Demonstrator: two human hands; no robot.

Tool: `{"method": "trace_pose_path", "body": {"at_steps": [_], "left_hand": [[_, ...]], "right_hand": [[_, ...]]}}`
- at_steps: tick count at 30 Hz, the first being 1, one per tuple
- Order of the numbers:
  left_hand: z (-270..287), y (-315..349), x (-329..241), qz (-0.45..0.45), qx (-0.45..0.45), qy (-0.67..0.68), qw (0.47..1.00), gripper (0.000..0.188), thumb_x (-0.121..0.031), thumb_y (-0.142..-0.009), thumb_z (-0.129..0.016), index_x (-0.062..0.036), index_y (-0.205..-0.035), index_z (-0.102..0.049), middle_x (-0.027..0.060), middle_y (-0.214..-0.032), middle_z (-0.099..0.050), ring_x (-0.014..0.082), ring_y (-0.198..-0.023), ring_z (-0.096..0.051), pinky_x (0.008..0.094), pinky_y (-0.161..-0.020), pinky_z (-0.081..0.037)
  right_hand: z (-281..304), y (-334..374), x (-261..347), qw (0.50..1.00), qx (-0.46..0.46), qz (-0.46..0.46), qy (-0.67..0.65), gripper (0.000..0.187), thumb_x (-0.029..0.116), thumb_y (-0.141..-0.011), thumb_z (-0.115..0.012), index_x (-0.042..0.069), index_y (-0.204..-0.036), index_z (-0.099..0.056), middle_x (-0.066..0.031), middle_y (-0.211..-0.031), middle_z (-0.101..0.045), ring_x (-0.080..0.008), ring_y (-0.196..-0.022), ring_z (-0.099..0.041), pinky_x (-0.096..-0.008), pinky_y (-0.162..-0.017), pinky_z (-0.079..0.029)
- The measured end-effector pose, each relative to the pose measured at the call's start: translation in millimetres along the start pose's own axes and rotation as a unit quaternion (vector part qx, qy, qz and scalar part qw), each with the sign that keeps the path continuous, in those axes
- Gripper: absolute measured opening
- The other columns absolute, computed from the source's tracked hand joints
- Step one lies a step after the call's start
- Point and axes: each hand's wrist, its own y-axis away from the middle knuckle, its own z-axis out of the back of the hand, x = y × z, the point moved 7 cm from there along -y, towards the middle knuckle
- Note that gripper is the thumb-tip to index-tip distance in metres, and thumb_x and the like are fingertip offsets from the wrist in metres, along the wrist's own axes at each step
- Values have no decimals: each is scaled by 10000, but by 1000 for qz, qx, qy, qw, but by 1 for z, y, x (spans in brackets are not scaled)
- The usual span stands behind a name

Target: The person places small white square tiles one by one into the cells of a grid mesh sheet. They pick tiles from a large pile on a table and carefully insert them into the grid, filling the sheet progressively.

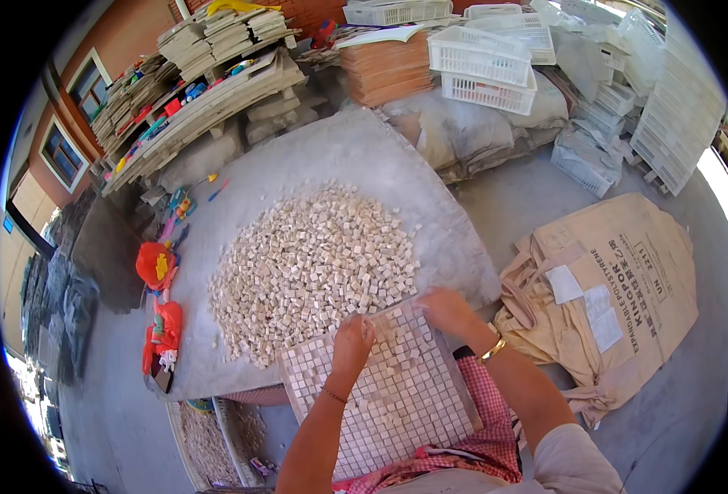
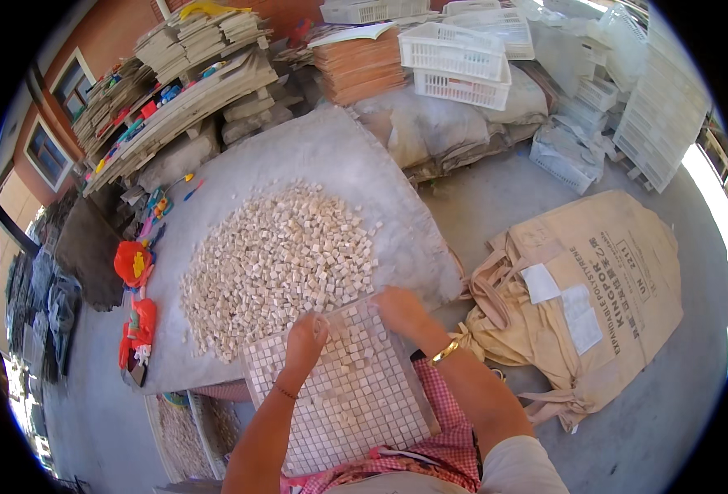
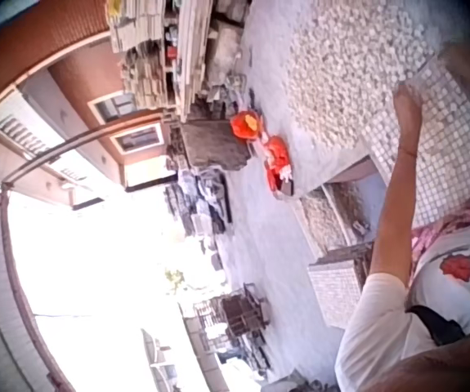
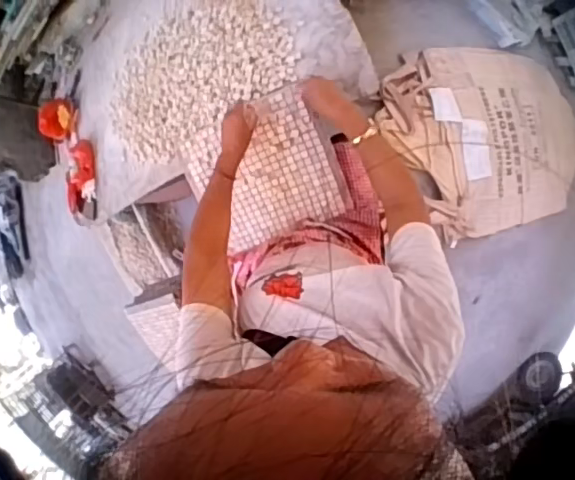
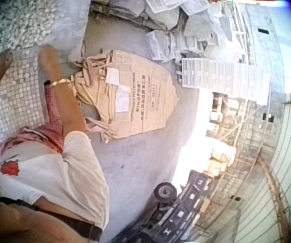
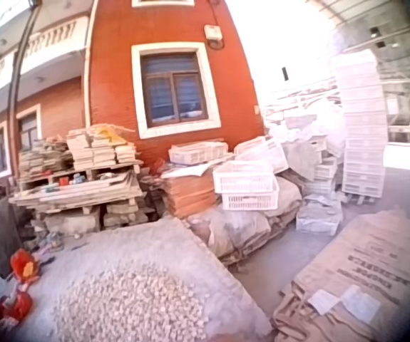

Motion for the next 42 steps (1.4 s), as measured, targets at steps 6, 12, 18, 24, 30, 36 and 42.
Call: {"method": "trace_pose_path", "body": {"at_steps": [6, 12, 18, 24, 30, 36, 42], "left_hand": [[-6, -1, 2, -22, 5, -8, 1000, 132, -69, -798, -611, 2, -862, -519, 191, -806, -552, 383, -801, -541, 460, -702, -451], [-16, -4, -6, -24, 42, -18, 999, 159, -78, -791, -628, 8, -885, -533, 193, -832, -563, 385, -819, -546, 461, -738, -454], [-22, -3, -13, -44, 23, -23, 998, 129, -78, -810, -586, 0, -914, -583, 187, -826, -569, 369, -822, -551, 427, -719, -449], [-15, -1, -8, -10, 12, 18, 1000, 139, -68, -801, -601, 12, -914, -603, 195, -845, -582, 389, -825, -553, 452, -729, -457], [-16, 5, -8, -30, -16, -14, 999, 147, -79, -797, -609, 14, -911, -616, 197, -823, -583, 388, -806, -557, 457, -711, -460], [-12, 14, -12, -2, -53, 12, 998, 161, -75, -806, -601, 11, -940, -621, 200, -827, -601, 390, -758, -569, 463, -677, -465], [14, 52, -41, 94, -67, 94, 989, 124, -63, -819, -596, -5, -916, -648, 146, -725, -598, 244, -579, -556, 351, -571, -440]], "right_hand": [[21, 7, 27, 997, -73, 36, 15, 121, 127, -755, -576, 40, -832, -609, -137, -897, -575, -308, -873, -587, -401, -726, -498], [25, 8, 25, 997, -65, 42, 1, 111, 136, -747, -608, 60, -827, -610, -116, -860, -590, -308, -847, -593, -402, -737, -497], [22, 12, 19, 992, -94, 67, -44, 86, 154, -775, -590, 69, -778, -573, -95, -790, -565, -296, -804, -575, -404, -701, -474], [24, 11, 21, 996, -52, 67, -16, 106, 155, -785, -563, 61, -766, -608, -121, -825, -610, -306, -828, -604, -412, -723, -495], [19, 5, 22, 997, -62, 51, -2, 110, 151, -770, -547, 54, -749, -594, -131, -804, -599, -322, -788, -606, -418, -690, -497], [21, 9, 42, 993, -97, 61, -36, 96, 122, -769, -537, 52, -810, -588, -131, -830, -580, -318, -813, -600, -402, -705, -498], [-4, 3, 64, 989, -58, 134, -32, 130, 124, -791, -521, 42, -880, -568, -142, -861, -548, -306, -875, -585, -396, -720, -492]]}}
